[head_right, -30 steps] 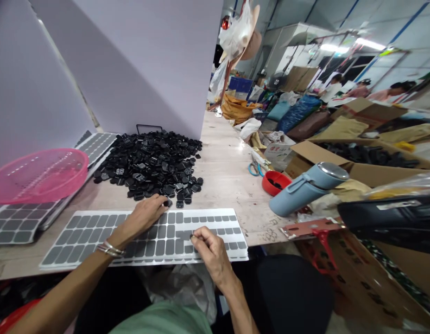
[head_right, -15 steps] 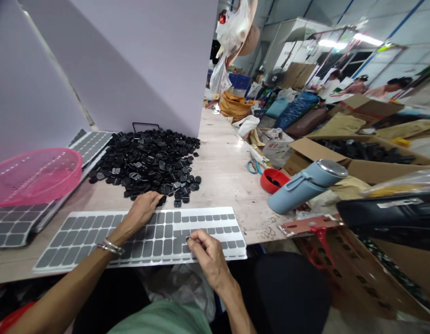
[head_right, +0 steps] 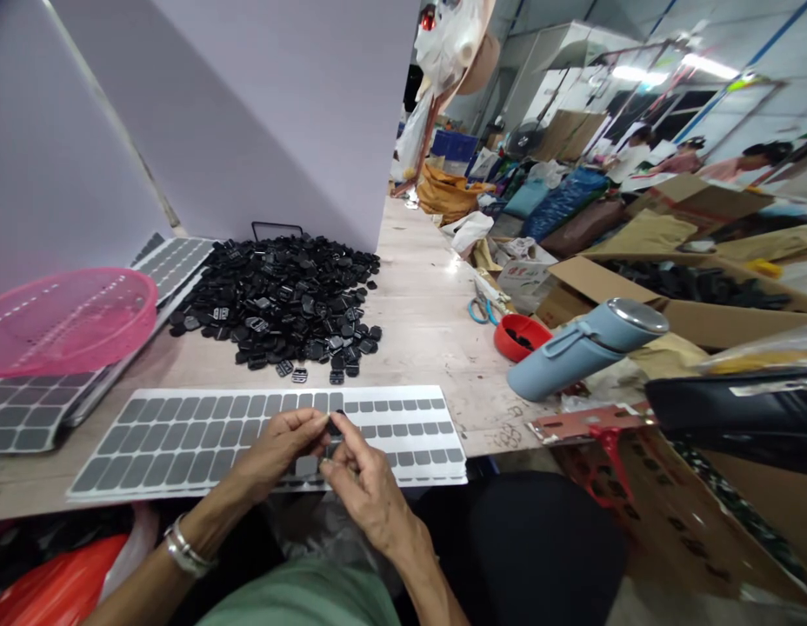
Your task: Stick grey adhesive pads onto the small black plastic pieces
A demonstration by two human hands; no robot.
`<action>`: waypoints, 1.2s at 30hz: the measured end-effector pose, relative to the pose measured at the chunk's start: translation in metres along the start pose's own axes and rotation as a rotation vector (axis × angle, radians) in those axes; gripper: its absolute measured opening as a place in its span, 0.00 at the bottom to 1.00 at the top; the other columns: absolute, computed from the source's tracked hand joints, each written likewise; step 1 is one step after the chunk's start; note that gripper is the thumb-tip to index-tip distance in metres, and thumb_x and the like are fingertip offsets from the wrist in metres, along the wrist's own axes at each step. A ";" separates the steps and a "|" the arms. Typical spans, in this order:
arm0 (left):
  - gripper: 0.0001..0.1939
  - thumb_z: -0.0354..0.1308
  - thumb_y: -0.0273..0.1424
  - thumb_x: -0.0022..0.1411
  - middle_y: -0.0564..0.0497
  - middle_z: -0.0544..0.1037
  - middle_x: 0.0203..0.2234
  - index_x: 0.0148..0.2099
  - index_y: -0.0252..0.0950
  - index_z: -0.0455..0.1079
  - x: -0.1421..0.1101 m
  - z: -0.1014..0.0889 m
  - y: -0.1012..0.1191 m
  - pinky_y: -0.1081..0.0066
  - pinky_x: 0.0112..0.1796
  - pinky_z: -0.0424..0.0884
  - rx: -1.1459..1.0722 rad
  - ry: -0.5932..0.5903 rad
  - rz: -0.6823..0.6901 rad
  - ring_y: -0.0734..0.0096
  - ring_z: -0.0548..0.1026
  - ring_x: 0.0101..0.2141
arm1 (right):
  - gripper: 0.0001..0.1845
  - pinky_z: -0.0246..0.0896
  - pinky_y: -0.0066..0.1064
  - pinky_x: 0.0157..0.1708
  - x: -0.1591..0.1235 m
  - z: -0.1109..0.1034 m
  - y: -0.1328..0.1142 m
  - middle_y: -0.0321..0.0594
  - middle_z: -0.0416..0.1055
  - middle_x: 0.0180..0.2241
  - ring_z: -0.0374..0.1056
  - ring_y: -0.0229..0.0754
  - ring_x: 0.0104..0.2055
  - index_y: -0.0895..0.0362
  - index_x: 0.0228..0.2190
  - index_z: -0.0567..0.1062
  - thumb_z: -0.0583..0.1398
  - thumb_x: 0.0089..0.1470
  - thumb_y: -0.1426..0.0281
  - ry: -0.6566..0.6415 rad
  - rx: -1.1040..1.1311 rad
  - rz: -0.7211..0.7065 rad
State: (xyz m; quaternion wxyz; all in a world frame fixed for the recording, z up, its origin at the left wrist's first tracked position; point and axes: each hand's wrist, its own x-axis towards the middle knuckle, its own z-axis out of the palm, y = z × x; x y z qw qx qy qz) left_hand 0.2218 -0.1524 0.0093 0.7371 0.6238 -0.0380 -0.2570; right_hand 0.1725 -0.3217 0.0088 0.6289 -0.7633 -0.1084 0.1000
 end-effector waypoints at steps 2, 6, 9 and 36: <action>0.17 0.60 0.44 0.57 0.53 0.71 0.24 0.32 0.32 0.71 -0.003 0.002 -0.002 0.78 0.24 0.57 -0.083 -0.004 -0.031 0.80 0.63 0.22 | 0.31 0.56 0.29 0.30 -0.001 0.000 0.002 0.32 0.62 0.28 0.58 0.35 0.28 0.51 0.62 0.57 0.57 0.58 0.66 -0.013 0.063 0.026; 0.17 0.67 0.37 0.51 0.54 0.72 0.26 0.41 0.34 0.72 -0.007 0.003 0.000 0.78 0.25 0.59 -0.175 -0.061 -0.077 0.81 0.65 0.23 | 0.31 0.53 0.25 0.22 -0.004 -0.002 0.007 0.31 0.62 0.27 0.55 0.31 0.22 0.49 0.60 0.62 0.59 0.55 0.66 -0.108 0.256 0.099; 0.22 0.69 0.35 0.47 0.54 0.72 0.26 0.44 0.34 0.71 -0.008 0.004 0.000 0.79 0.24 0.58 -0.164 -0.061 -0.108 0.83 0.65 0.21 | 0.29 0.52 0.23 0.20 -0.005 -0.004 0.011 0.30 0.62 0.26 0.54 0.30 0.21 0.50 0.57 0.65 0.60 0.54 0.66 -0.134 0.310 0.120; 0.22 0.67 0.30 0.47 0.58 0.72 0.17 0.43 0.34 0.62 -0.016 0.016 -0.004 0.81 0.18 0.60 -0.223 -0.072 -0.087 0.80 0.69 0.17 | 0.15 0.63 0.32 0.38 -0.011 -0.012 0.006 0.39 0.73 0.34 0.69 0.42 0.35 0.55 0.47 0.72 0.55 0.61 0.64 0.240 -0.314 -0.027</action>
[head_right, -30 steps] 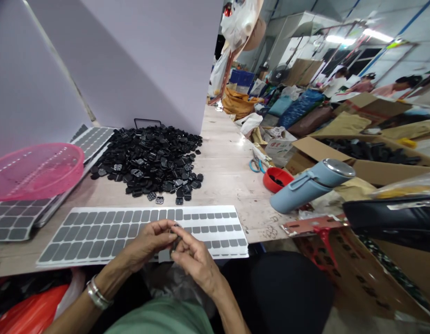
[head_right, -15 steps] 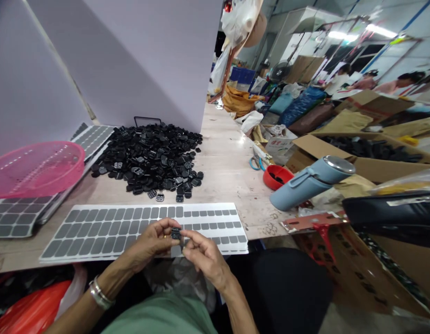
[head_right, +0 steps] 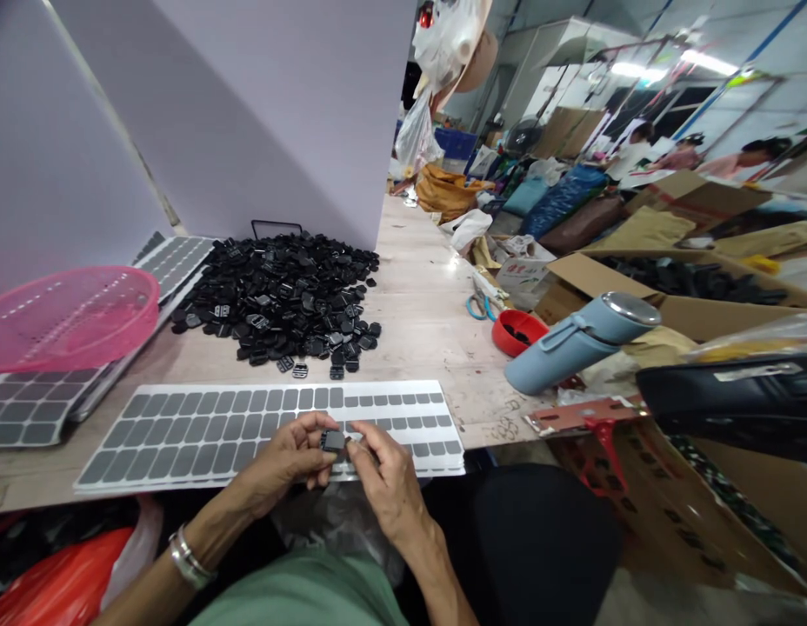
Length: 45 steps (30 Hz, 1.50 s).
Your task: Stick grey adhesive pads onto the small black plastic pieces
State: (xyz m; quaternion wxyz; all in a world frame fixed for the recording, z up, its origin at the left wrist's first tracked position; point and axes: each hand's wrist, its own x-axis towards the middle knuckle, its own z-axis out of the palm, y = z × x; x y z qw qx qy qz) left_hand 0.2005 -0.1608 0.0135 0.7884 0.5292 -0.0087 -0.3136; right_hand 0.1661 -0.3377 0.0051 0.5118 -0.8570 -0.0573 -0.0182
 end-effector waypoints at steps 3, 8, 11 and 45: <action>0.21 0.67 0.30 0.47 0.58 0.73 0.20 0.42 0.34 0.62 0.000 0.002 -0.001 0.81 0.17 0.60 -0.013 -0.002 -0.010 0.80 0.70 0.17 | 0.14 0.64 0.32 0.40 0.000 0.001 0.000 0.40 0.75 0.36 0.70 0.43 0.38 0.55 0.47 0.72 0.54 0.61 0.66 0.022 -0.038 -0.034; 0.21 0.67 0.29 0.47 0.58 0.73 0.20 0.42 0.35 0.62 -0.001 0.002 -0.002 0.81 0.17 0.60 -0.026 0.003 -0.003 0.79 0.70 0.17 | 0.12 0.64 0.32 0.42 0.001 0.002 0.000 0.41 0.75 0.40 0.71 0.43 0.42 0.55 0.45 0.72 0.54 0.62 0.68 0.043 -0.094 -0.121; 0.21 0.67 0.28 0.47 0.58 0.73 0.19 0.42 0.34 0.62 0.000 0.000 -0.003 0.81 0.18 0.61 -0.041 0.013 -0.004 0.79 0.70 0.17 | 0.11 0.65 0.31 0.41 0.001 0.002 0.001 0.41 0.74 0.40 0.71 0.42 0.42 0.55 0.44 0.73 0.54 0.62 0.69 0.060 -0.106 -0.173; 0.19 0.64 0.26 0.46 0.56 0.73 0.20 0.41 0.33 0.63 -0.003 0.000 -0.007 0.81 0.17 0.62 -0.006 0.033 -0.006 0.79 0.70 0.17 | 0.10 0.62 0.31 0.33 -0.002 0.005 -0.001 0.40 0.71 0.33 0.69 0.41 0.35 0.55 0.40 0.74 0.52 0.63 0.71 -0.019 -0.158 -0.227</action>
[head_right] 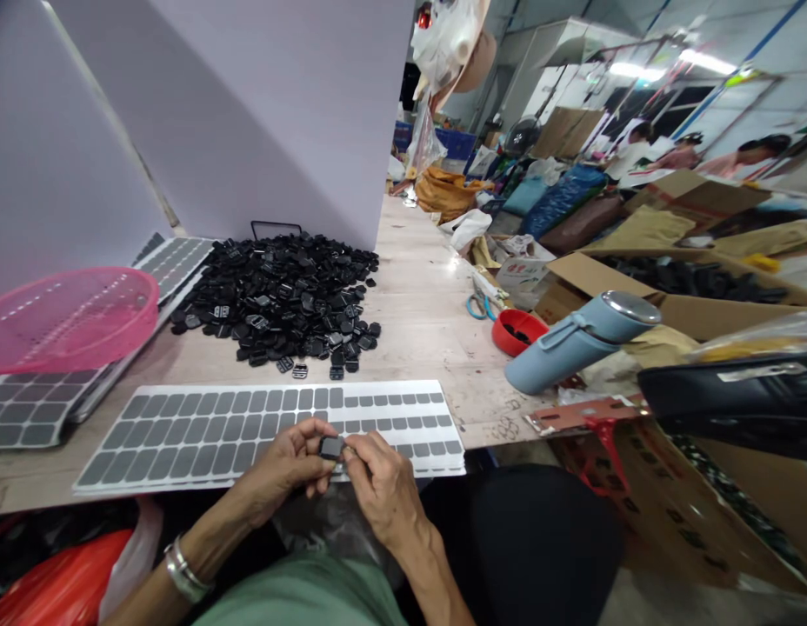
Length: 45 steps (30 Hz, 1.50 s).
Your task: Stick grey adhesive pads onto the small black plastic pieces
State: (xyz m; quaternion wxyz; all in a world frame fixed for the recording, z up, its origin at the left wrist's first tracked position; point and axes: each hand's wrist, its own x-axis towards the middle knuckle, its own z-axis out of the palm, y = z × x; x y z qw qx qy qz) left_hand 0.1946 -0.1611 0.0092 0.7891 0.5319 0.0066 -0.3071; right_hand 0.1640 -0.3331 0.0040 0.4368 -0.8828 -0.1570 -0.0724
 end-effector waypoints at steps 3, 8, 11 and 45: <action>0.19 0.65 0.27 0.46 0.57 0.73 0.19 0.41 0.33 0.63 0.000 -0.001 0.000 0.81 0.17 0.62 0.006 -0.004 0.000 0.78 0.70 0.16 | 0.10 0.63 0.31 0.34 0.000 -0.002 -0.001 0.40 0.71 0.34 0.69 0.41 0.35 0.55 0.40 0.74 0.52 0.62 0.71 -0.016 0.022 -0.002; 0.20 0.66 0.28 0.45 0.59 0.71 0.19 0.41 0.33 0.64 0.001 -0.002 0.000 0.81 0.17 0.61 0.020 0.009 -0.005 0.79 0.70 0.16 | 0.11 0.63 0.30 0.33 0.000 -0.002 -0.002 0.40 0.71 0.32 0.69 0.41 0.34 0.55 0.40 0.74 0.52 0.62 0.71 -0.004 0.023 -0.008; 0.21 0.67 0.29 0.44 0.59 0.72 0.20 0.40 0.34 0.64 0.000 -0.002 0.000 0.81 0.17 0.61 0.024 0.018 -0.009 0.79 0.71 0.17 | 0.10 0.64 0.30 0.33 0.000 -0.002 -0.002 0.39 0.72 0.32 0.69 0.41 0.33 0.55 0.38 0.74 0.53 0.62 0.70 0.026 0.014 -0.015; 0.25 0.70 0.29 0.43 0.54 0.75 0.21 0.42 0.33 0.63 -0.004 0.002 0.008 0.80 0.17 0.64 -0.086 -0.002 -0.029 0.76 0.72 0.17 | 0.08 0.63 0.30 0.31 -0.001 -0.003 -0.006 0.38 0.71 0.29 0.68 0.40 0.30 0.55 0.35 0.75 0.55 0.60 0.69 0.233 0.076 0.024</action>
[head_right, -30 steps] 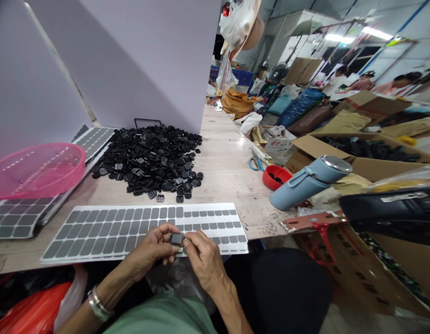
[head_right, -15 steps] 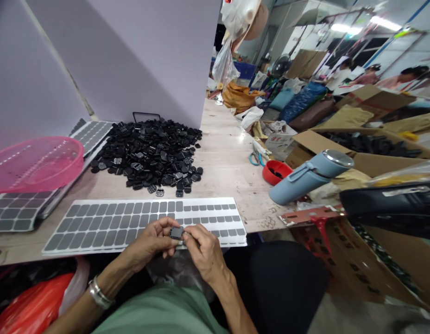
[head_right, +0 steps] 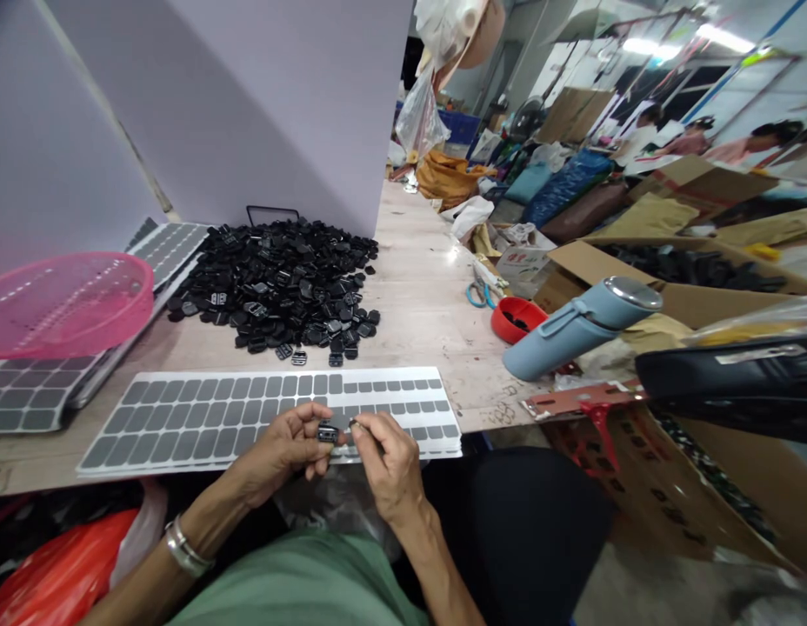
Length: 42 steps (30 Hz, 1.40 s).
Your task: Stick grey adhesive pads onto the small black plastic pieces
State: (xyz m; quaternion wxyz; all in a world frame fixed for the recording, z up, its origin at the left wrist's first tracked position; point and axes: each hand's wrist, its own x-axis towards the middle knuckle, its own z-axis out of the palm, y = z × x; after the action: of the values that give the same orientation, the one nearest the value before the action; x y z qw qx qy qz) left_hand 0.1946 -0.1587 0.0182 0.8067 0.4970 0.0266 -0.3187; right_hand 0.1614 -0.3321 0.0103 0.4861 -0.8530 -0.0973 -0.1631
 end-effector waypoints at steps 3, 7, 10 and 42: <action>0.25 0.70 0.29 0.43 0.52 0.77 0.25 0.42 0.34 0.63 0.000 0.000 0.000 0.80 0.17 0.64 0.003 -0.016 -0.007 0.78 0.72 0.17 | 0.08 0.64 0.31 0.32 0.000 0.000 0.000 0.38 0.72 0.30 0.68 0.40 0.31 0.55 0.36 0.74 0.55 0.61 0.69 -0.031 0.002 0.001; 0.22 0.69 0.29 0.46 0.54 0.75 0.22 0.42 0.34 0.64 0.000 -0.001 0.000 0.80 0.18 0.65 0.038 -0.043 0.014 0.77 0.72 0.18 | 0.08 0.63 0.31 0.33 0.000 0.000 -0.003 0.38 0.72 0.29 0.69 0.41 0.32 0.55 0.36 0.74 0.54 0.61 0.70 -0.079 -0.006 -0.017; 0.22 0.69 0.30 0.46 0.57 0.72 0.17 0.42 0.33 0.64 0.000 -0.001 0.000 0.80 0.18 0.64 0.065 -0.036 0.023 0.76 0.72 0.18 | 0.09 0.64 0.30 0.32 0.000 0.000 -0.005 0.39 0.72 0.30 0.69 0.41 0.32 0.55 0.36 0.74 0.54 0.61 0.70 -0.081 -0.035 -0.048; 0.17 0.65 0.37 0.52 0.53 0.72 0.13 0.39 0.31 0.67 0.003 -0.004 -0.009 0.81 0.16 0.62 0.109 -0.025 0.056 0.77 0.68 0.13 | 0.10 0.61 0.30 0.31 0.002 -0.001 -0.006 0.39 0.68 0.30 0.67 0.40 0.31 0.56 0.37 0.73 0.51 0.63 0.71 -0.272 -0.167 -0.102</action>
State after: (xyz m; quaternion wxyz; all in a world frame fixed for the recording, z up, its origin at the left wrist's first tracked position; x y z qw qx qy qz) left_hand 0.1935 -0.1596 0.0078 0.7873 0.5368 -0.0148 -0.3030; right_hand 0.1613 -0.3295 0.0164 0.3869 -0.8986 -0.1915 -0.0781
